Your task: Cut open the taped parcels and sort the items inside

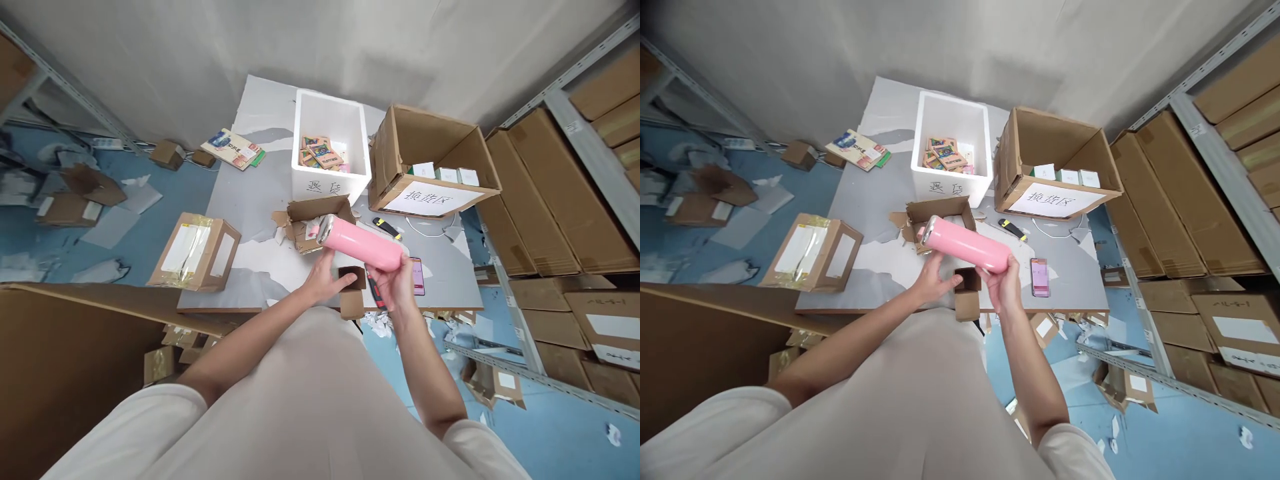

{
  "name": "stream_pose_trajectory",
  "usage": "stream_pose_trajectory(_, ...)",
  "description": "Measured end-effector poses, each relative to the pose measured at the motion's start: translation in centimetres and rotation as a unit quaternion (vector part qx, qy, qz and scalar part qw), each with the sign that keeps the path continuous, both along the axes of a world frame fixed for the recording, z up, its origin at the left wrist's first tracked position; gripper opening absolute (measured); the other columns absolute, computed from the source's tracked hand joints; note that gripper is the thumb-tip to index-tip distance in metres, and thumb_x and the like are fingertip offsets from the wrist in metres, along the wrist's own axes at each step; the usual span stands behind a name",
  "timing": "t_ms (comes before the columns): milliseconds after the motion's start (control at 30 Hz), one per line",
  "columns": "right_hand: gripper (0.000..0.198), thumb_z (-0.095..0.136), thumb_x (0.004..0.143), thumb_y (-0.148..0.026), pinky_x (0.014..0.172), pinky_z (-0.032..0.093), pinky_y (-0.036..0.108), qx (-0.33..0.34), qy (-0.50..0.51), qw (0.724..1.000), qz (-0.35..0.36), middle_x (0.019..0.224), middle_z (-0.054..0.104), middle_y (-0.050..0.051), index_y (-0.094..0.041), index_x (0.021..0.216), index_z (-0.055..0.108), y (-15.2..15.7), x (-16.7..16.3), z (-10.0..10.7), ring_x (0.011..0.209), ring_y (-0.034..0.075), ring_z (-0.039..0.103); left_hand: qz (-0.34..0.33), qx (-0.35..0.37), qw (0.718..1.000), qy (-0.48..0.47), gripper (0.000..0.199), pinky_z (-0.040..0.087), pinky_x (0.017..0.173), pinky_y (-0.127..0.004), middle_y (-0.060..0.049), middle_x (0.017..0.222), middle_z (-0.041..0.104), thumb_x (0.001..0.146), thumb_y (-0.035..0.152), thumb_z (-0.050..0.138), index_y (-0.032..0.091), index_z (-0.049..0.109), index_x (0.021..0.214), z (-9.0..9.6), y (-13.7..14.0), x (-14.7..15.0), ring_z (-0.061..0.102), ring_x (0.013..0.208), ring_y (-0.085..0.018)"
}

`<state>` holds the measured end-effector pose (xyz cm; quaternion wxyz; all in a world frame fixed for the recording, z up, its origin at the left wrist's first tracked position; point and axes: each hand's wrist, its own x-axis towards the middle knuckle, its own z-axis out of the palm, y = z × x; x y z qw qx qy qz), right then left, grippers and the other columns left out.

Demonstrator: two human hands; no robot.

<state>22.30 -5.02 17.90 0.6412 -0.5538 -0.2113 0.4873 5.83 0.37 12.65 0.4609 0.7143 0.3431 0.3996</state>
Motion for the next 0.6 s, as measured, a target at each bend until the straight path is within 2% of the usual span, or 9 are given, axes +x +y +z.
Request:
stream_pose_trajectory(100, 0.047, 0.036, 0.087, -0.06, 0.084, 0.058, 0.044, -0.047, 0.043, 0.994, 0.091, 0.112, 0.066, 0.005, -0.027, 0.116, 0.054, -0.3, -1.9, -1.4, 0.104, 0.023, 0.063, -0.011, -0.077, 0.987, -0.139, 0.06, 0.047, 0.095, -0.046, -0.013, 0.114, 0.059, 0.078, 0.061, 0.061, 0.019, 0.047, 0.12, 1.0, 0.3, 1.3, 0.058, 0.11, -0.028)
stream_pose_trajectory(133, 0.05, 0.038, 0.086, -0.06, 0.087, 0.057, 0.046, -0.064, 0.016, 0.991, 0.118, 0.115, 0.066, 0.007, -0.026, 0.119, 0.053, -0.3, -2.0, -1.4, 0.108, 0.024, 0.062, -0.002, -0.103, 0.979, -0.178, 0.061, 0.049, 0.093, -0.044, -0.012, 0.112, 0.06, 0.077, 0.061, 0.062, 0.02, 0.046, 0.119, 1.1, 0.4, 1.5, 0.06, 0.107, -0.026)
stream_pose_trajectory(200, 0.056, 0.049, 0.083, -0.061, 0.095, 0.051, 0.049, -0.073, -0.101, 0.985, 0.123, 0.128, 0.06, 0.01, -0.026, 0.126, 0.05, 0.1, -1.4, -0.6, 0.121, 0.027, 0.054, 0.018, -0.14, 0.965, -0.22, 0.066, 0.051, 0.089, -0.041, -0.011, 0.113, 0.06, 0.072, 0.059, 0.069, 0.02, 0.044, 0.119, 1.4, 0.7, 1.4, 0.061, 0.103, -0.024)
stream_pose_trajectory(267, 0.064, 0.06, 0.078, -0.059, 0.103, 0.044, 0.05, -0.022, -0.23, 0.968, 0.102, 0.142, 0.048, 0.01, -0.028, 0.132, 0.045, 1.0, -0.2, 1.0, 0.132, 0.028, 0.044, 0.018, -0.162, 0.963, -0.213, 0.07, 0.052, 0.085, -0.038, -0.011, 0.114, 0.06, 0.066, 0.055, 0.076, 0.02, 0.045, 0.119, 1.7, 1.0, 0.8, 0.062, 0.1, -0.023)
stream_pose_trajectory(333, 0.067, 0.064, 0.077, -0.061, 0.106, 0.04, 0.048, 0.054, -0.288, 0.945, 0.144, 0.147, 0.043, 0.009, -0.029, 0.132, 0.045, 2.3, 0.9, 3.1, 0.134, 0.027, 0.042, 0.004, -0.174, 0.969, -0.172, 0.071, 0.052, 0.082, -0.037, -0.011, 0.112, 0.061, 0.061, 0.052, 0.08, 0.019, 0.048, 0.116, 2.1, 1.0, 0.2, 0.062, 0.097, -0.023)
stream_pose_trajectory(433, 0.06, 0.067, 0.073, -0.064, 0.098, 0.047, 0.043, 0.094, -0.271, 0.924, 0.251, 0.131, 0.057, 0.008, -0.028, 0.119, 0.054, 4.5, 1.6, 5.4, 0.119, 0.026, 0.055, 0.006, -0.164, 0.982, -0.088, 0.073, 0.052, 0.08, -0.037, -0.01, 0.107, 0.063, 0.056, 0.051, 0.083, 0.019, 0.052, 0.113, 2.6, 0.6, -0.4, 0.062, 0.095, -0.024)
stream_pose_trajectory(533, 0.056, 0.068, 0.07, -0.065, 0.087, 0.052, 0.042, 0.078, -0.234, 0.931, 0.269, 0.116, 0.065, 0.007, -0.026, 0.108, 0.054, 6.1, 1.5, 5.6, 0.106, 0.026, 0.061, 0.02, -0.155, 0.987, -0.047, 0.082, 0.052, 0.079, -0.038, -0.011, 0.113, 0.061, 0.049, 0.052, 0.086, 0.021, 0.051, 0.117, 2.7, -0.3, -0.6, 0.06, 0.1, -0.026)
stream_pose_trajectory(600, 0.058, 0.06, 0.073, -0.07, 0.083, 0.053, 0.045, 0.081, -0.21, 0.938, 0.263, 0.121, 0.064, 0.009, -0.027, 0.111, 0.051, 6.7, 1.7, 4.9, 0.106, 0.028, 0.061, -0.008, -0.156, 0.985, -0.076, 0.09, 0.051, 0.082, -0.039, -0.013, 0.122, 0.057, 0.047, 0.054, 0.087, 0.022, 0.048, 0.122, 2.7, -1.1, -0.8, 0.057, 0.108, -0.029)
